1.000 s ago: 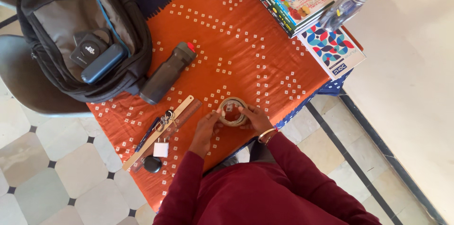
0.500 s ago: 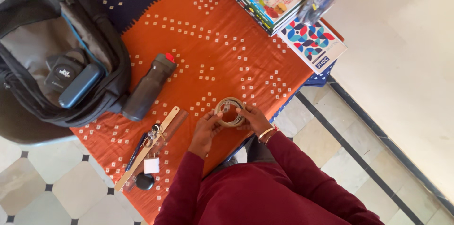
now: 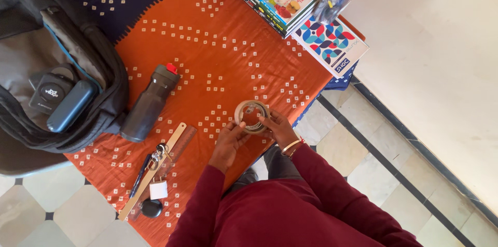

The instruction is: The person organizes several items on a table, including a book, a glass, a tape dispenser, a ruler, keys, a water bottle, and a glasses case. They then take out a pair of glasses and a cloth from the case and wipe the glasses with the cloth.

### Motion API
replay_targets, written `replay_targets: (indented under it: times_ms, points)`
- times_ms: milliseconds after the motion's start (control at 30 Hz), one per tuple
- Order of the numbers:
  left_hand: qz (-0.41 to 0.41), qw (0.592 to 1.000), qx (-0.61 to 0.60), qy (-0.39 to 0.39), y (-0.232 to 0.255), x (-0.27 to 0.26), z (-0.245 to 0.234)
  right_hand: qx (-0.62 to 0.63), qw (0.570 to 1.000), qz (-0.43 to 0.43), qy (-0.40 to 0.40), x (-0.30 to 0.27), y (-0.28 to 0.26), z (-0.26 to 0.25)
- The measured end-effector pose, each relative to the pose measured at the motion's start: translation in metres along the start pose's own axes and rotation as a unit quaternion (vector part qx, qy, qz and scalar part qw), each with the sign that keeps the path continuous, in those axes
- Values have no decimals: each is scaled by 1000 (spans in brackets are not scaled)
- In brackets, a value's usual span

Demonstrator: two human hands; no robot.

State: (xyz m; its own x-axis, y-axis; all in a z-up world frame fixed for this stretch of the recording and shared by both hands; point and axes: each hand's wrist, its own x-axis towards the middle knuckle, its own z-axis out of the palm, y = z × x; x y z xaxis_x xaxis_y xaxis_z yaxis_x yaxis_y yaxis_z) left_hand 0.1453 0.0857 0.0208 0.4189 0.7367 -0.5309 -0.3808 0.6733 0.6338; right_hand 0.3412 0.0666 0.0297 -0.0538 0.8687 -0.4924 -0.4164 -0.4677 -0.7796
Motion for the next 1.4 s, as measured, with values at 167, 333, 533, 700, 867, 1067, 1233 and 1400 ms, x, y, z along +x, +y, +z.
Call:
replay_targets:
  times_ms: [167,333,533,700,867,1067,1233,1400]
  points:
    - [20,999,-26,0,-13,6,-4,-5,1000,-4,-16,0,-2,-7]
    - [35,999,-38,-9,-21,7,-8,-44,999,-7,-24,2,6,-17]
    - [51,997,-43,-26,-23,7,-7,-20,998,-17,-55,-4,8,-19]
    - [52,998,-24,-29,-19,4,-4,-23,997,-41,-68,-6,13,-26]
    - [53,998,6,19,-7,-1,10,-48,994,-68,-66,-6,19,-31]
    - [55,994,66,63,3,14,17,-37,999,15,8,-11,9,-24]
    - [38,999,27,15,-4,32,16,-73,997,19,32,-9,2,-36]
    - [11,997,12,-70,-11,45,23,-18,1000,-22,1,-2,2,-60]
